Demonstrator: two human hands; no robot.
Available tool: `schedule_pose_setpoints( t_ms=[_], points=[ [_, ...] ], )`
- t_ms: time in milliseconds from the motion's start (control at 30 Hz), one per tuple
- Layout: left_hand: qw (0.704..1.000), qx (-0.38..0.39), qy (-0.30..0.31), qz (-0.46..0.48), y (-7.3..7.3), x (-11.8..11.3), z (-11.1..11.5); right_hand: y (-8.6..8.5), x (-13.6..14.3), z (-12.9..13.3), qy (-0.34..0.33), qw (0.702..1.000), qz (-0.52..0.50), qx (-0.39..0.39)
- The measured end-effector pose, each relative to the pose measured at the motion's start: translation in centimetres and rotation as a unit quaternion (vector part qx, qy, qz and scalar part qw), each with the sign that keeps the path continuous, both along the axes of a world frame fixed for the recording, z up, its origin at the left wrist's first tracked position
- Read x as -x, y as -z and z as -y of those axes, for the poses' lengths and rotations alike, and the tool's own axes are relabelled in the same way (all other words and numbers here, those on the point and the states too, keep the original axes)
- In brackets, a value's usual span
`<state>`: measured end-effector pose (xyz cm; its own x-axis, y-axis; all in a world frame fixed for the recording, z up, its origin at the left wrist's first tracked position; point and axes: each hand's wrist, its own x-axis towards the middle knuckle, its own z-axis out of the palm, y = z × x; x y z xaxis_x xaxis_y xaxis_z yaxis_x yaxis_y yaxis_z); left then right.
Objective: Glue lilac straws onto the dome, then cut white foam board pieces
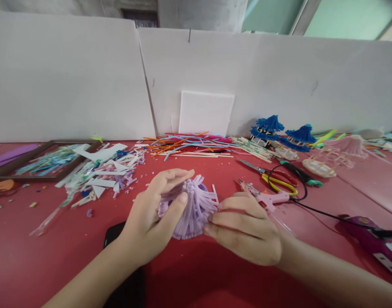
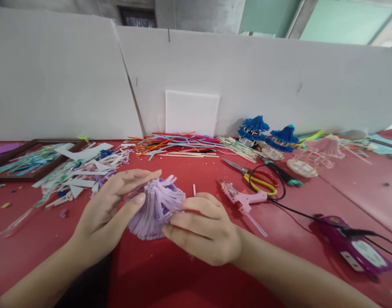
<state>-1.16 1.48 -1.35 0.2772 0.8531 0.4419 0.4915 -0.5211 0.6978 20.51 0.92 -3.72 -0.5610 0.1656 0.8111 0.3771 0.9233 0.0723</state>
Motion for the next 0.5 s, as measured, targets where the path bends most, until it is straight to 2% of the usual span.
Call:
schedule_pose_setpoints(
  t_ms=[267,500],
  points=[
    [0.996,-0.061,-0.037,-0.057,0.17,-0.03,0.36,0.49,0.82,-0.14,0.019,0.996,-0.063,0.057],
    [0.994,-0.05,-0.071,-0.069,0.08,-0.5,0.27,0.58,1.05,-0.11,0.024,0.997,-0.06,0.052]
  ],
)
